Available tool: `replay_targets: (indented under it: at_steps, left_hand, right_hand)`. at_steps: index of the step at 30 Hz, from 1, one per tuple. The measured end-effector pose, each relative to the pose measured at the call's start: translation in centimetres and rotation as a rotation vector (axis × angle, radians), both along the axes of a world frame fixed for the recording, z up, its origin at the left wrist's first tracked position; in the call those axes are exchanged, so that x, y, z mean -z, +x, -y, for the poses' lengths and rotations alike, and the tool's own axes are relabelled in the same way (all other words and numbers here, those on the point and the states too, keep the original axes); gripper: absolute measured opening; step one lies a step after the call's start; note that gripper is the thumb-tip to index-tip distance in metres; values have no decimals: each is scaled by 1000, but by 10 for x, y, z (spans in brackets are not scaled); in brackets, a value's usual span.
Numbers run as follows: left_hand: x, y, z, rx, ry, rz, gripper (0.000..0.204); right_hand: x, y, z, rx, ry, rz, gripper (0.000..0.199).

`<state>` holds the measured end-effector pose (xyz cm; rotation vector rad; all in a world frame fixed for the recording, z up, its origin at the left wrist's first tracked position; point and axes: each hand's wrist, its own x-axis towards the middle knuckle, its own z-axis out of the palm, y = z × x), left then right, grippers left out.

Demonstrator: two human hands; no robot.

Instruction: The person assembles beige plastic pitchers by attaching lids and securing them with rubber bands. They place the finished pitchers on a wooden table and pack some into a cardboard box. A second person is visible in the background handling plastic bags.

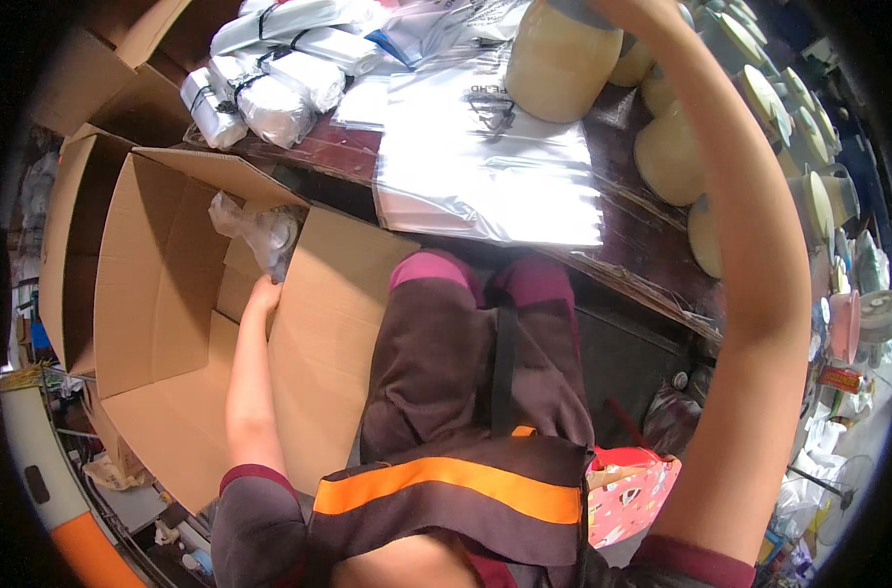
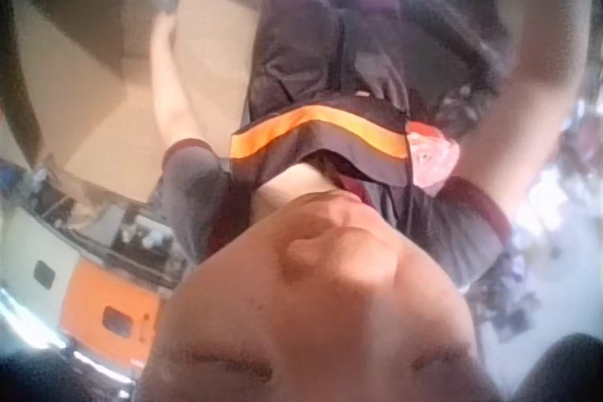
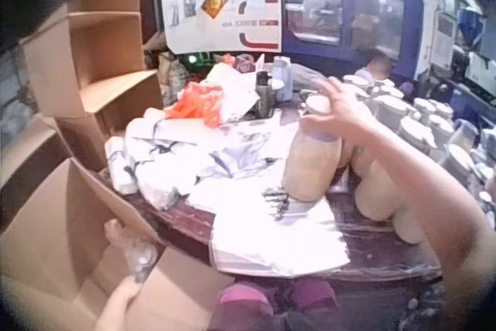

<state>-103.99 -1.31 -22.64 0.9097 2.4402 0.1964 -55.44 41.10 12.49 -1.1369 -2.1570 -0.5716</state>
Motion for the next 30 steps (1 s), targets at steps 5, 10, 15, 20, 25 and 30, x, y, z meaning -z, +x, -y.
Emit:
replay_targets:
  at_steps: [5, 10, 15, 20, 25, 30]
  left_hand:
    - [-102, 60, 5, -17, 161, -192, 39]
    - [-151, 136, 19, -12, 780, 159, 22]
    - [-209, 215, -44, 228, 1058, 713, 44]
    - [-205, 289, -71, 369, 409, 2005, 83]
    - [-191, 294, -43, 254, 599, 1986, 51]
    - [-188, 290, -36, -178, 667, 1862, 39]
  right_hand:
    - [-7, -50, 47, 217, -278, -52, 58]
    - [1, -7, 83, -35, -329, -9, 36]
    - [-12, 38, 221, -1080, -146, -268, 36]
    - [82, 48, 271, -881, -797, -416, 28]
    - [168, -3, 214, -473, -604, -277, 22]
    - [189, -24, 183, -502, -662, 10, 21]
